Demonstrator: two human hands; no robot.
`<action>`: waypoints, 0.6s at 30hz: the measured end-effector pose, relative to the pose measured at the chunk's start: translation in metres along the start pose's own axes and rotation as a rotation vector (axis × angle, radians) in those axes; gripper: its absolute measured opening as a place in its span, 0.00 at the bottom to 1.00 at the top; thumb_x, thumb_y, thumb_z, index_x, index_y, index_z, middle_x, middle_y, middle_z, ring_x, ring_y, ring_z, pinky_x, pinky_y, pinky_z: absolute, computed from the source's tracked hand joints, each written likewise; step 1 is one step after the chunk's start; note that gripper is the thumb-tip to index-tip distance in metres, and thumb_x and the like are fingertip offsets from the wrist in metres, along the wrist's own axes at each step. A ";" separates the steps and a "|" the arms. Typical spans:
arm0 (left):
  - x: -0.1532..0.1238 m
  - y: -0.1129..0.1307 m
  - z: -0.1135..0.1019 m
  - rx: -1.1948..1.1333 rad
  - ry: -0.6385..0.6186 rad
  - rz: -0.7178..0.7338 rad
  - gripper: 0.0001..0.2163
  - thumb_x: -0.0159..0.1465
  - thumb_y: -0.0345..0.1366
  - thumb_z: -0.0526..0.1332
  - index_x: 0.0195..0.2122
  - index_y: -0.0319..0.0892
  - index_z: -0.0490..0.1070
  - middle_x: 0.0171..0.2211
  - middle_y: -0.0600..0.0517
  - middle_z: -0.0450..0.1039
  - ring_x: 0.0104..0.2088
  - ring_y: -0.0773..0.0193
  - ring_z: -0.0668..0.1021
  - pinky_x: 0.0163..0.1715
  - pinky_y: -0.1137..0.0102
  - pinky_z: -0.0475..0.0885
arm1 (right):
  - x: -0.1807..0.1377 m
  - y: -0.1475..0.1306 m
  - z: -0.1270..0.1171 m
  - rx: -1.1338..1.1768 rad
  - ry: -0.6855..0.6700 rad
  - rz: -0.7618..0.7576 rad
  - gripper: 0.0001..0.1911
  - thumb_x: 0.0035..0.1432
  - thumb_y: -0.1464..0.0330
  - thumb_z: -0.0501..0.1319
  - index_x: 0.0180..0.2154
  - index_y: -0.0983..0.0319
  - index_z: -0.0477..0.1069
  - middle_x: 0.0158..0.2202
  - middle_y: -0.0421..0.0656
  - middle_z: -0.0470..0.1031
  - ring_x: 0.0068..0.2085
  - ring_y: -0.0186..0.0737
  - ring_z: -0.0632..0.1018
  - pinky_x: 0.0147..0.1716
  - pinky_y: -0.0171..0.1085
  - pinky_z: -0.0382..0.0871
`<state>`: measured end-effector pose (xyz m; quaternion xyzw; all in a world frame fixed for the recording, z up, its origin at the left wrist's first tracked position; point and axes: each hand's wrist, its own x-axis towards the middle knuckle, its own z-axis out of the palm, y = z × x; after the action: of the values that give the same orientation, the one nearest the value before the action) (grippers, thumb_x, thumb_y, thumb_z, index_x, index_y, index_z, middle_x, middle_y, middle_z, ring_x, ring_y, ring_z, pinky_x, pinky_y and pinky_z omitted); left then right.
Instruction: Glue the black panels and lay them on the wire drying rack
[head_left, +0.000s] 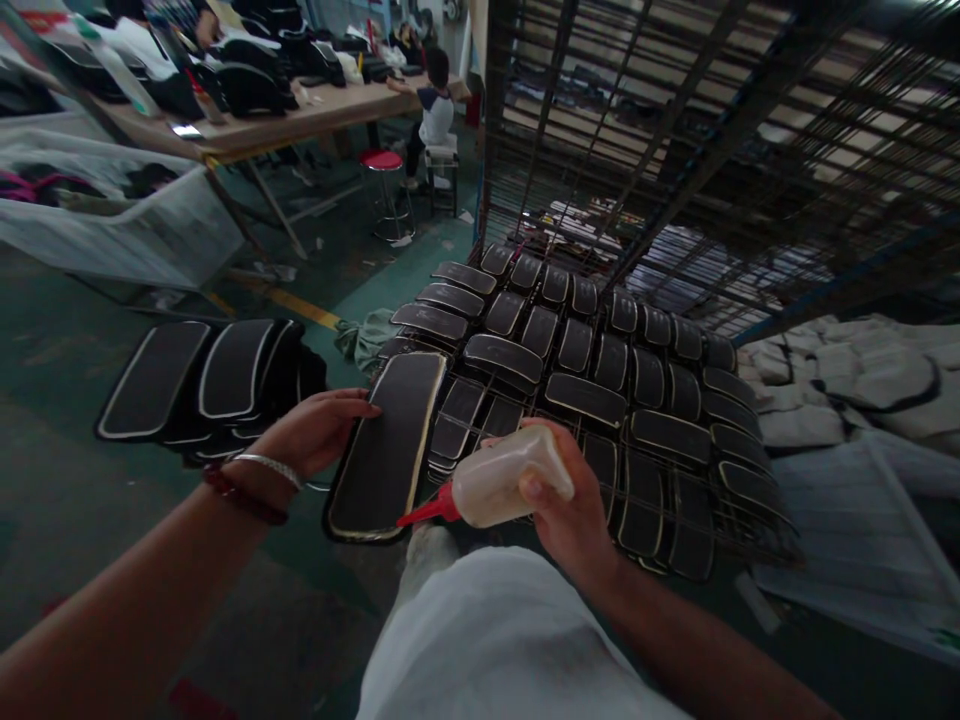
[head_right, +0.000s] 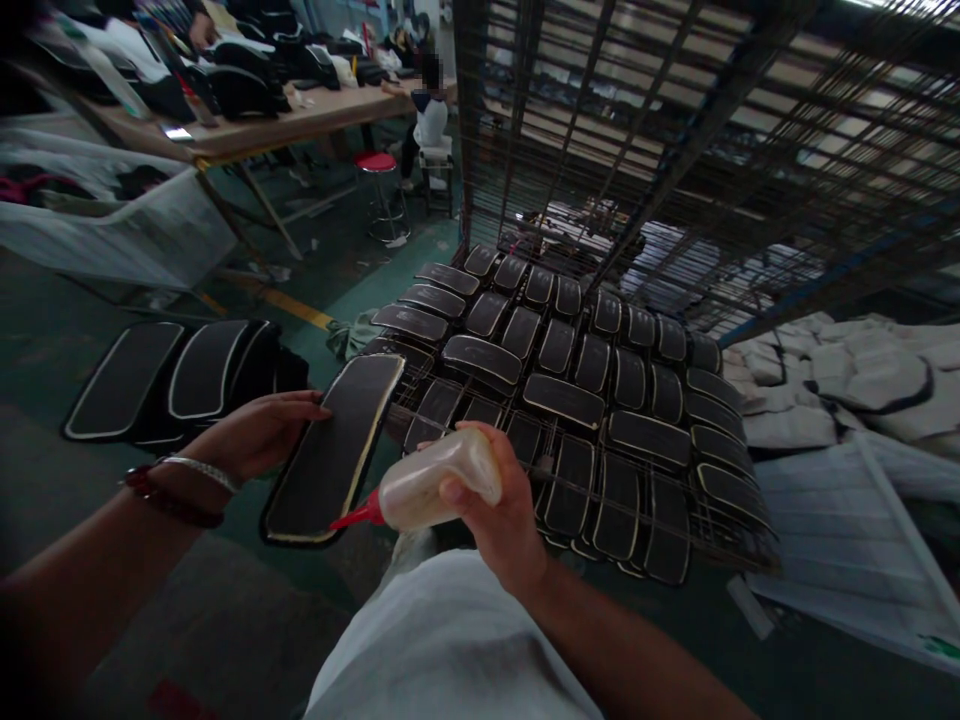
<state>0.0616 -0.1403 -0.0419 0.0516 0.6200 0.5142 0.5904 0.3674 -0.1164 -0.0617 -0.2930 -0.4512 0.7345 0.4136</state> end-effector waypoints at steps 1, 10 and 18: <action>0.001 -0.001 -0.002 -0.014 0.021 0.013 0.13 0.58 0.13 0.65 0.40 0.35 0.78 0.27 0.48 0.86 0.24 0.59 0.86 0.28 0.69 0.85 | -0.001 0.004 0.002 0.009 0.029 0.011 0.32 0.60 0.53 0.81 0.60 0.52 0.75 0.51 0.46 0.86 0.49 0.53 0.87 0.52 0.50 0.83; -0.011 -0.027 0.009 -0.074 0.027 0.054 0.13 0.58 0.16 0.65 0.41 0.37 0.78 0.28 0.48 0.87 0.23 0.59 0.86 0.28 0.68 0.86 | 0.062 0.012 0.003 0.169 0.184 0.090 0.30 0.55 0.46 0.81 0.46 0.58 0.77 0.38 0.42 0.80 0.35 0.44 0.81 0.24 0.35 0.76; -0.016 -0.049 0.026 -0.089 -0.041 0.013 0.12 0.57 0.19 0.65 0.37 0.40 0.80 0.28 0.48 0.87 0.25 0.56 0.87 0.32 0.65 0.87 | 0.085 0.008 -0.005 -0.332 0.152 -0.259 0.29 0.57 0.48 0.79 0.53 0.55 0.77 0.44 0.41 0.80 0.43 0.46 0.79 0.44 0.43 0.78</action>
<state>0.1133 -0.1592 -0.0594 0.0398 0.5840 0.5441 0.6011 0.3272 -0.0422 -0.0753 -0.3512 -0.5672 0.5669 0.4833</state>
